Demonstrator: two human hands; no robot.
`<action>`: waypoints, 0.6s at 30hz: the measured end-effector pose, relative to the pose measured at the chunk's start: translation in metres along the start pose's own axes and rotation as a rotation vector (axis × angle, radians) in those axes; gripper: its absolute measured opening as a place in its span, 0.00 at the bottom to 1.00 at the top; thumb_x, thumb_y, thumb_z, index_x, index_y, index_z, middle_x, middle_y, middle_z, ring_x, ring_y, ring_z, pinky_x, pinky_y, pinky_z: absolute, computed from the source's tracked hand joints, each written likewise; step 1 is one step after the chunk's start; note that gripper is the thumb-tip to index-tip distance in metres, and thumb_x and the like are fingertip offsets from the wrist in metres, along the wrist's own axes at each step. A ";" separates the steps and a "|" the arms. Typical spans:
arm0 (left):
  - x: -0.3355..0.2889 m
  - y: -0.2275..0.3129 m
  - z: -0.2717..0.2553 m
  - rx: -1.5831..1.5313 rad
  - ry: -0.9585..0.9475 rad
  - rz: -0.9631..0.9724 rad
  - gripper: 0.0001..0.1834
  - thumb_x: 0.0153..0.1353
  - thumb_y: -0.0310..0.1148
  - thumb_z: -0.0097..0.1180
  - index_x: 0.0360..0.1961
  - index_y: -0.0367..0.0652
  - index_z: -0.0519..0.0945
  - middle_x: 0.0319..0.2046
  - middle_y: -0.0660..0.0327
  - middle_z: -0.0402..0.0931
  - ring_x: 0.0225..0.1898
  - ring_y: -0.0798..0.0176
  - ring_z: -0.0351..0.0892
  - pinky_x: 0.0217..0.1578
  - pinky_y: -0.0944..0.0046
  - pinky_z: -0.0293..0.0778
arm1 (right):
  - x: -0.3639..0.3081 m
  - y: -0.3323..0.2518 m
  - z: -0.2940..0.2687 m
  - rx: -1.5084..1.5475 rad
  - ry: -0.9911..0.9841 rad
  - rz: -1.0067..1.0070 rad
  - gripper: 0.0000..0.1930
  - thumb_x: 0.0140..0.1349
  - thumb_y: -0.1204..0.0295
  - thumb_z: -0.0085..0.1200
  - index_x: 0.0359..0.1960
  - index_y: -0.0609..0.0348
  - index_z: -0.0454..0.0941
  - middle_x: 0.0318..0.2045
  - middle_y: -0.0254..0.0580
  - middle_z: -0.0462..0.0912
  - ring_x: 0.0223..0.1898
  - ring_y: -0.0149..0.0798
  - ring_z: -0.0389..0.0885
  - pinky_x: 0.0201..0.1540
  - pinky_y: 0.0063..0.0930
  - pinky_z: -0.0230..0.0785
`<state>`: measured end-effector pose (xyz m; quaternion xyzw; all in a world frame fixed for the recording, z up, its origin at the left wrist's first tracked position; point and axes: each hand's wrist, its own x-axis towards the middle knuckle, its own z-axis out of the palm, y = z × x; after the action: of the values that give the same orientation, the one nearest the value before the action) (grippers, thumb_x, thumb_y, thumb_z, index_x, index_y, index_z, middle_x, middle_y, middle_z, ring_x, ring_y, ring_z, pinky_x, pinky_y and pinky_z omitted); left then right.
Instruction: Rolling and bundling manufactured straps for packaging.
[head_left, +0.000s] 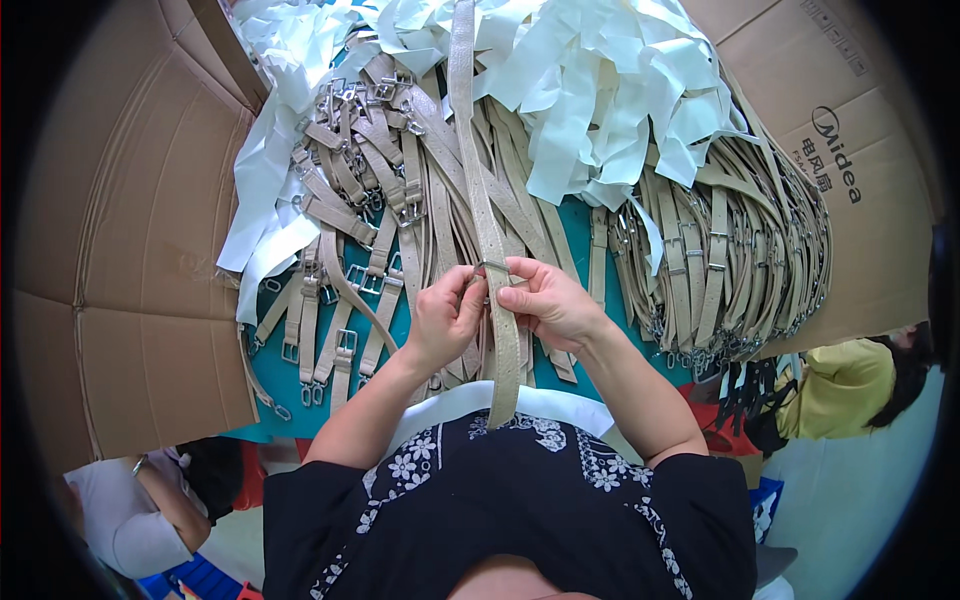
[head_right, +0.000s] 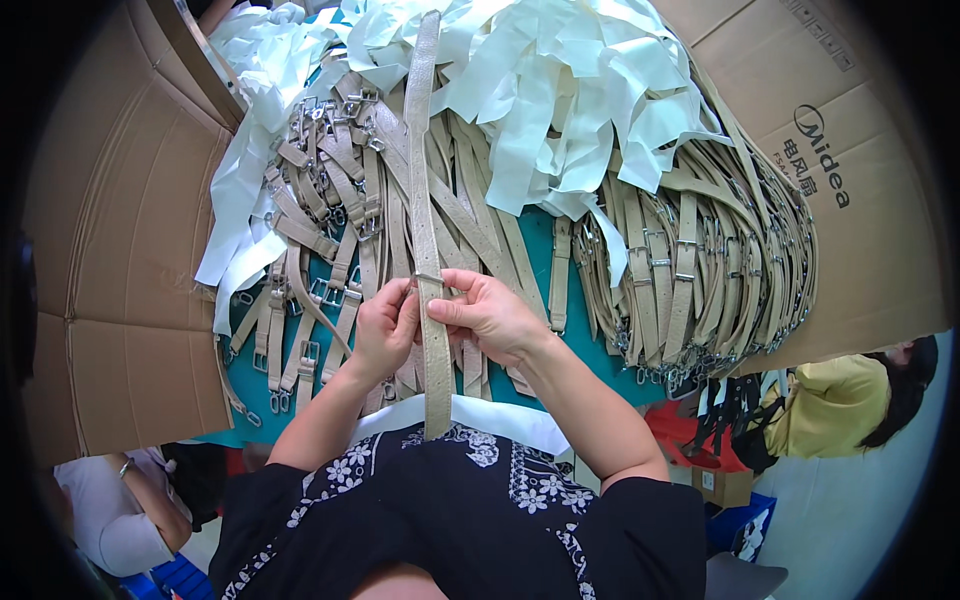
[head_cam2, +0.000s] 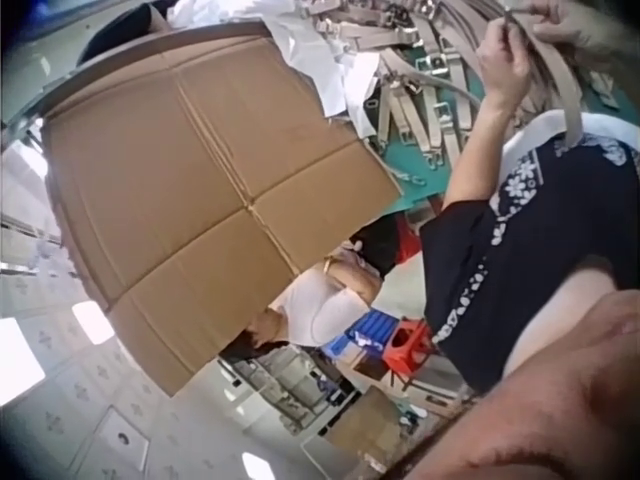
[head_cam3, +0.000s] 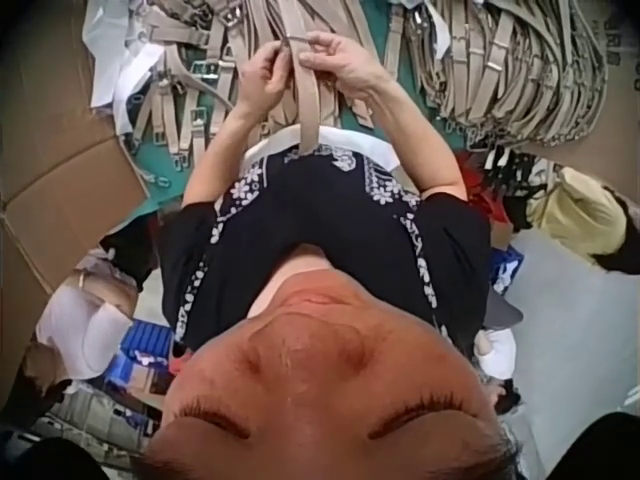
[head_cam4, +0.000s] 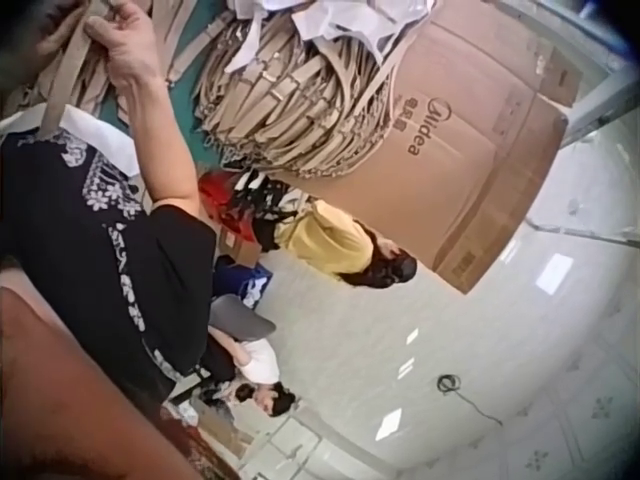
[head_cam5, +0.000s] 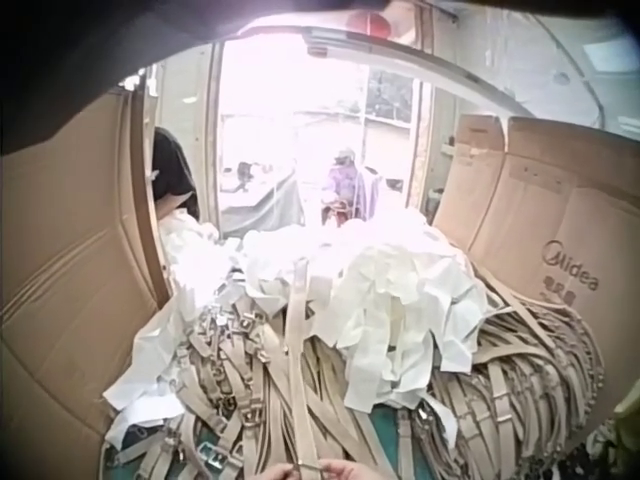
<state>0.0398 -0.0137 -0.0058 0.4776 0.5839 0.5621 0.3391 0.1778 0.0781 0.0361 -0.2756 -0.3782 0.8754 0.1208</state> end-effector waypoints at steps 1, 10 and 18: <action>0.000 0.003 -0.001 -0.001 0.003 -0.001 0.07 0.61 0.28 0.47 0.37 0.36 0.73 0.16 0.59 0.71 0.16 0.70 0.70 0.18 0.68 0.65 | 0.001 0.000 0.000 -0.056 0.013 -0.011 0.16 0.55 0.74 0.57 0.44 0.58 0.69 0.25 0.30 0.78 0.23 0.20 0.73 0.24 0.12 0.63; 0.005 0.008 -0.013 0.507 0.149 0.396 0.20 0.53 0.44 0.57 0.36 0.36 0.72 0.28 0.57 0.72 0.30 0.55 0.73 0.32 0.62 0.69 | 0.022 -0.001 -0.017 -0.401 0.291 -0.255 0.05 0.55 0.71 0.57 0.26 0.59 0.78 0.23 0.29 0.77 0.24 0.19 0.70 0.27 0.15 0.62; -0.014 0.056 -0.026 -0.359 -0.438 -0.385 0.09 0.52 0.24 0.59 0.34 0.36 0.74 0.29 0.68 0.73 0.28 0.79 0.72 0.25 0.79 0.67 | 0.040 -0.009 -0.015 -0.567 0.261 -0.356 0.09 0.57 0.68 0.55 0.26 0.62 0.78 0.21 0.29 0.76 0.25 0.20 0.73 0.28 0.16 0.68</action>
<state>0.0300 -0.0404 0.0510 0.4008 0.4685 0.4656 0.6349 0.1538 0.1106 0.0185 -0.3375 -0.6295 0.6584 0.2375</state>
